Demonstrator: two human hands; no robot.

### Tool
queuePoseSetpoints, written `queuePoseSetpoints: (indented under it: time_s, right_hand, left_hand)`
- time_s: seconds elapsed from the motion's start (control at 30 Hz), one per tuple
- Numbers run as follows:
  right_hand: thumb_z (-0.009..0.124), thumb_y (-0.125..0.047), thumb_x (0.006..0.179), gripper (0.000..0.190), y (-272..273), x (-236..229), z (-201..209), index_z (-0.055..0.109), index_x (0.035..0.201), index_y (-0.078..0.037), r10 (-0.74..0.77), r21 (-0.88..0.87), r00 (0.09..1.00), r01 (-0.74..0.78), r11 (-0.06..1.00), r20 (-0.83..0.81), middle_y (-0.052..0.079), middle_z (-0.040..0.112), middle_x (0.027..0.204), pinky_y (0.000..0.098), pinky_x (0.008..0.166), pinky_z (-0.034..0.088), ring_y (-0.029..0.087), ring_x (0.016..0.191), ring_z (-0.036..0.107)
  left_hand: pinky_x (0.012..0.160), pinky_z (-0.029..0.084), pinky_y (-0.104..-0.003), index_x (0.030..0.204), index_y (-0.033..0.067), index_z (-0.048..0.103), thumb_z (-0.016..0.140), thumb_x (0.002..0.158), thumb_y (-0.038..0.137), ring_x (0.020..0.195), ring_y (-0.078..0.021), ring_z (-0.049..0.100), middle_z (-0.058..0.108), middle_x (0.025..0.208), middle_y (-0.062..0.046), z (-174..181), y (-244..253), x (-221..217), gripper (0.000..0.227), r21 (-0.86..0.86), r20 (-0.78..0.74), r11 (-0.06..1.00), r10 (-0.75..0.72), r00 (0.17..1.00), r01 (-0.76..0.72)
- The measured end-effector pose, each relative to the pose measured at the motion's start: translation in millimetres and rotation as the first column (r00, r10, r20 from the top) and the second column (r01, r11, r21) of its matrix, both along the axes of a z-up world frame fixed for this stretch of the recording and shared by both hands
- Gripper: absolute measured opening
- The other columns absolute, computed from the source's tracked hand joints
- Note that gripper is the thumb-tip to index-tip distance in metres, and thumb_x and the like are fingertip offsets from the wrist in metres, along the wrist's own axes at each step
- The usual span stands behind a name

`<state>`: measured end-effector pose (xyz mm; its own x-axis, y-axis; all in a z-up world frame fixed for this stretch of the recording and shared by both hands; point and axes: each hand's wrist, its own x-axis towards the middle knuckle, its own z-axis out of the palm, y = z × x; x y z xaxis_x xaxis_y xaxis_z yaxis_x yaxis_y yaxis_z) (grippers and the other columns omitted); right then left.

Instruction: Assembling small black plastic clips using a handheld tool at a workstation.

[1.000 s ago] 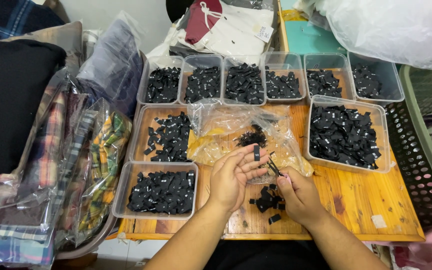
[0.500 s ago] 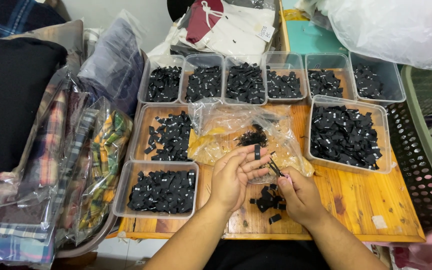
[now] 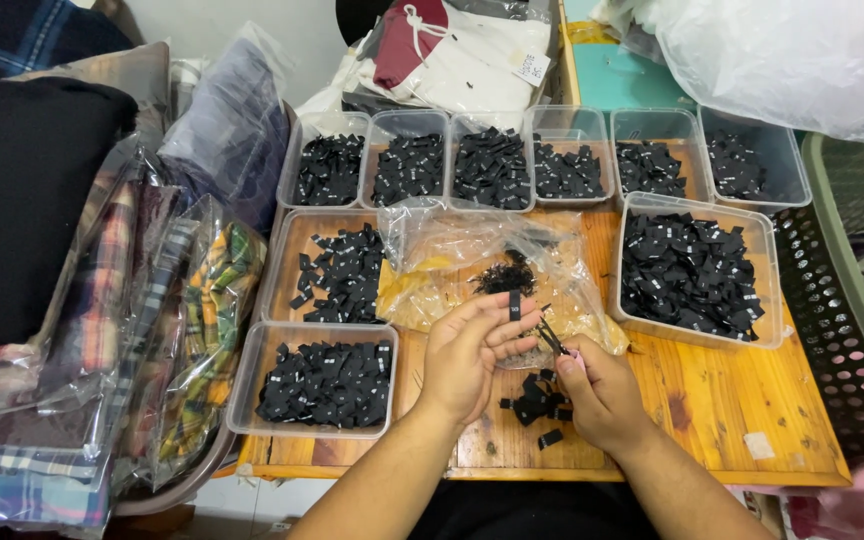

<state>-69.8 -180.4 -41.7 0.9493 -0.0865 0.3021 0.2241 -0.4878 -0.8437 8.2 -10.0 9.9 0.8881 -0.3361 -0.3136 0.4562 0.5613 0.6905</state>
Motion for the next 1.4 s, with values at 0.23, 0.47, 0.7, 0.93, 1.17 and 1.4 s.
queuePoseSetpoints:
  time_s: [0.23, 0.47, 0.7, 0.93, 1.17, 1.4]
  right_hand:
    - [0.052, -0.026, 0.100, 0.019, -7.2, -2.1, -13.5, 0.062, 0.091, -0.013, 0.013, 0.041, 1.000, -0.013, 0.999, -0.005, -0.007, 0.054, 0.064, 0.0278, 0.051, 0.040, 0.009, 0.054, 0.048]
    - [0.069, -0.022, 0.091, 0.019, 5.6, 0.1, 11.9, 0.068, 0.106, -0.010, -0.226, 0.046, 0.964, 0.234, 0.971, -0.137, 0.000, 0.068, 0.082, 0.0268, 0.061, 0.050, 0.010, 0.063, 0.060]
    - [0.070, -0.025, 0.090, 0.020, 4.2, -0.1, 11.7, 0.074, 0.105, -0.011, -0.222, 0.018, 0.968, 0.226, 0.974, -0.119, -0.003, 0.073, 0.075, 0.0262, 0.060, 0.051, 0.008, 0.060, 0.061]
    - [0.069, -0.023, 0.091, 0.013, 2.9, -0.5, 21.4, 0.074, 0.095, -0.012, -0.208, 0.039, 0.971, 0.214, 0.976, -0.115, -0.004, 0.072, 0.074, 0.0252, 0.060, 0.050, 0.008, 0.061, 0.060]
    - [0.068, -0.025, 0.091, 0.012, -3.1, -2.5, 40.7, 0.073, 0.089, -0.014, -0.249, -0.028, 0.948, 0.248, 0.968, -0.198, -0.003, 0.070, 0.071, 0.0287, 0.064, 0.051, 0.011, 0.064, 0.062]
    - [0.067, -0.050, 0.089, 0.038, -106.5, 26.5, 64.6, 0.072, 0.112, -0.020, -0.662, -0.412, 0.727, 0.555, 0.723, -0.182, 0.004, 0.073, 0.093, 0.0395, 0.079, 0.048, 0.023, 0.084, 0.066]
  left_hand:
    - [0.077, 0.066, -0.034, 0.117, -0.0051, 0.063, 0.060, 0.096, -0.007, 0.098, -0.0321, 0.078, 0.077, 0.108, -0.028, 1.1, 0.0, -4.0, 0.022, 0.159, 0.104, 0.986, -0.062, 0.993, 0.045]
    - [0.084, 0.068, -0.029, 0.107, 0.0020, 0.077, 0.070, 0.092, -0.001, 0.086, -0.0190, 0.077, 0.077, 0.096, -0.013, 3.4, 2.0, -15.4, 0.016, 0.438, 0.388, 0.891, -0.311, 0.868, 0.123]
    - [0.088, 0.065, -0.027, 0.112, 0.0037, 0.076, 0.075, 0.088, 0.002, 0.093, -0.0160, 0.075, 0.078, 0.100, -0.010, -3.3, 0.8, -15.2, 0.025, 0.470, 0.479, 0.882, -0.291, 0.828, 0.038]
    - [0.089, 0.065, -0.027, 0.113, 0.0027, 0.075, 0.074, 0.088, 0.000, 0.091, -0.0160, 0.075, 0.078, 0.098, -0.010, -3.5, 0.1, -16.8, 0.025, 0.462, 0.469, 0.885, -0.302, 0.830, 0.061]
    - [0.090, 0.063, -0.028, 0.114, 0.0044, 0.076, 0.076, 0.087, 0.005, 0.094, -0.0163, 0.075, 0.079, 0.102, -0.009, -1.3, 0.6, -16.4, 0.027, 0.505, 0.501, 0.863, -0.306, 0.810, 0.014]
    - [0.087, 0.062, -0.029, 0.107, 0.0108, 0.082, 0.077, 0.084, 0.013, 0.093, -0.0145, 0.076, 0.084, 0.100, -0.005, 4.0, 2.6, -13.7, 0.024, 0.595, 0.525, 0.798, -0.293, 0.800, -0.098]
